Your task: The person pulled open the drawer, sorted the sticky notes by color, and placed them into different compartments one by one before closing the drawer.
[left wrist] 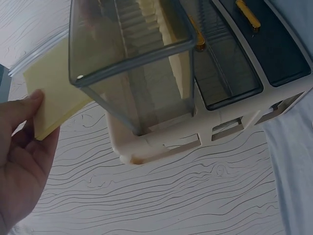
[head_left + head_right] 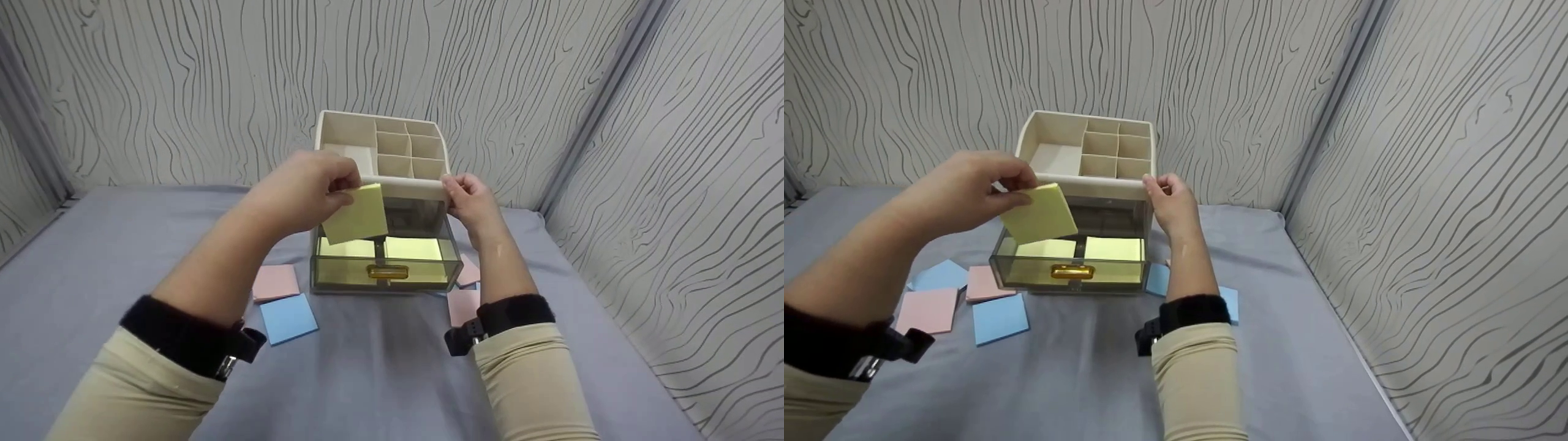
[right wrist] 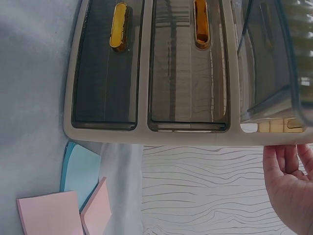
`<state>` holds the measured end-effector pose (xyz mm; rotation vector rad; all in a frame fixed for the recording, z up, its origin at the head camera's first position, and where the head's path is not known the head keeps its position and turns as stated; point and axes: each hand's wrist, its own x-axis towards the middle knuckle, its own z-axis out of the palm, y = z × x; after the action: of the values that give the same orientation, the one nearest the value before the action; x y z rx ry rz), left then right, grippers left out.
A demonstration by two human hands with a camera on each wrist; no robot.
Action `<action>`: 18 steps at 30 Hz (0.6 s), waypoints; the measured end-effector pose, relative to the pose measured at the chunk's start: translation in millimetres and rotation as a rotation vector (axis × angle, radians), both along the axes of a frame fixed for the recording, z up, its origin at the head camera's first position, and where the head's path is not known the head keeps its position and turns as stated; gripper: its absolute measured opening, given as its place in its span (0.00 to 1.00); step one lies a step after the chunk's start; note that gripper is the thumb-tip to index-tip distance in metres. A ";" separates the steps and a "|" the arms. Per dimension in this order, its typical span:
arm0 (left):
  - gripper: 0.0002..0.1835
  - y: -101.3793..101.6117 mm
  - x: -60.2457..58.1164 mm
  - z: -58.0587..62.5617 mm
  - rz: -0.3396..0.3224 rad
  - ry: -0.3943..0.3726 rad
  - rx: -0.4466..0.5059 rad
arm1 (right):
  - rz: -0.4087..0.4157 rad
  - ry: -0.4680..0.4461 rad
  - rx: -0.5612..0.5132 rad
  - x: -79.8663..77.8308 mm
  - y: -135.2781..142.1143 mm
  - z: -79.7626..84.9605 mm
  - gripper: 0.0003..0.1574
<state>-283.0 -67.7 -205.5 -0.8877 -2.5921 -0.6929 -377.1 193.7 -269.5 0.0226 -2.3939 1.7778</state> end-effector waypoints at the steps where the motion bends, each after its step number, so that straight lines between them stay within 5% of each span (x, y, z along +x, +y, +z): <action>1: 0.03 1.1 -0.9 -1.2 -0.001 -0.015 -0.023 | 0.004 0.004 -0.006 0.0 -0.2 0.0 0.19; 10: 0.04 10.2 -7.5 -12.0 -0.036 -0.172 -0.172 | -0.008 0.002 0.014 -0.8 -0.8 -0.4 0.20; 18: 0.05 14.7 -14.5 -15.4 0.008 -0.192 -0.249 | -0.007 0.005 0.018 0.2 -0.6 0.4 0.20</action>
<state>-297.6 -53.0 -221.0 -0.9212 -2.8987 -0.4800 -376.9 193.2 -269.1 0.0210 -2.4038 1.7512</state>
